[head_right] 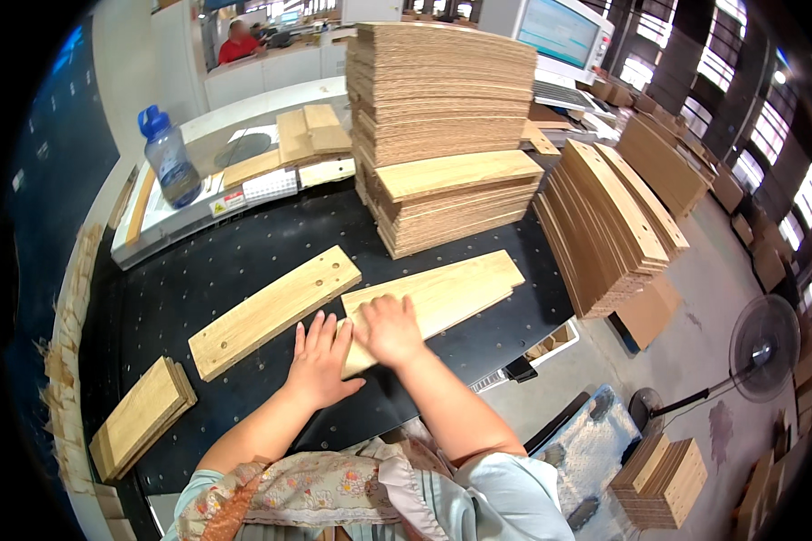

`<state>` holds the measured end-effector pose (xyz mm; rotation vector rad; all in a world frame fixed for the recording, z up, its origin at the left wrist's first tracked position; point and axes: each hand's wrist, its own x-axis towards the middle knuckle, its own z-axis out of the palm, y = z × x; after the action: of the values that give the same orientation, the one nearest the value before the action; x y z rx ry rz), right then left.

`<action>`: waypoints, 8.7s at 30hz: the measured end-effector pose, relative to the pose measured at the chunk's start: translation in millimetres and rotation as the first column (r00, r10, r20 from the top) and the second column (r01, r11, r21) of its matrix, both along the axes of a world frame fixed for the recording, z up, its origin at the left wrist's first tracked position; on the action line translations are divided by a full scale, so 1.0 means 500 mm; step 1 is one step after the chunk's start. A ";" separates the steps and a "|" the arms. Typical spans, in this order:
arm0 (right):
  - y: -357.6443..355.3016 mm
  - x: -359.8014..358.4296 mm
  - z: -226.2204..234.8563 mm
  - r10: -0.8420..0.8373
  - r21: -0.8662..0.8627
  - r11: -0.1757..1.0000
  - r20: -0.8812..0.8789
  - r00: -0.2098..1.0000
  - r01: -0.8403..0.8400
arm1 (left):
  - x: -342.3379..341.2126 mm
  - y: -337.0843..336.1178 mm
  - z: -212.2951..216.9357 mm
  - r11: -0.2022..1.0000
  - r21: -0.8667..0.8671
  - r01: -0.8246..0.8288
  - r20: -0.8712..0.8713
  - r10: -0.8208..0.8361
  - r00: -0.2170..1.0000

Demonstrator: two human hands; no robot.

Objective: The person picks up wood panels from a stack, checks their sides, and places them onto a work table, organizing them next to other panels.

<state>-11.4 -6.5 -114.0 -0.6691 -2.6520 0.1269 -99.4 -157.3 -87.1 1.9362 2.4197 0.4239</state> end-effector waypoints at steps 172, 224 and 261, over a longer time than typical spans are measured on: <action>-0.138 0.069 0.143 -0.235 -0.410 -0.264 -0.851 0.471 -0.873 | -0.077 -0.240 0.044 0.841 0.336 -0.424 0.280 -0.519 -0.808; -0.222 -0.046 0.123 -0.139 -0.046 -0.833 -0.947 0.289 -0.551 | -0.077 -0.286 0.010 0.818 0.534 -0.213 0.437 -0.483 -0.759; -0.244 -0.091 0.080 -0.328 -0.825 0.068 -0.549 0.769 -0.560 | -0.011 -0.189 -0.001 0.891 0.222 -0.397 0.858 -0.372 -0.355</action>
<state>-56.7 -128.4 -74.2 -0.5174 -1.4625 2.0636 -105.0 -251.9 -87.5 0.4881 0.8990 1.8433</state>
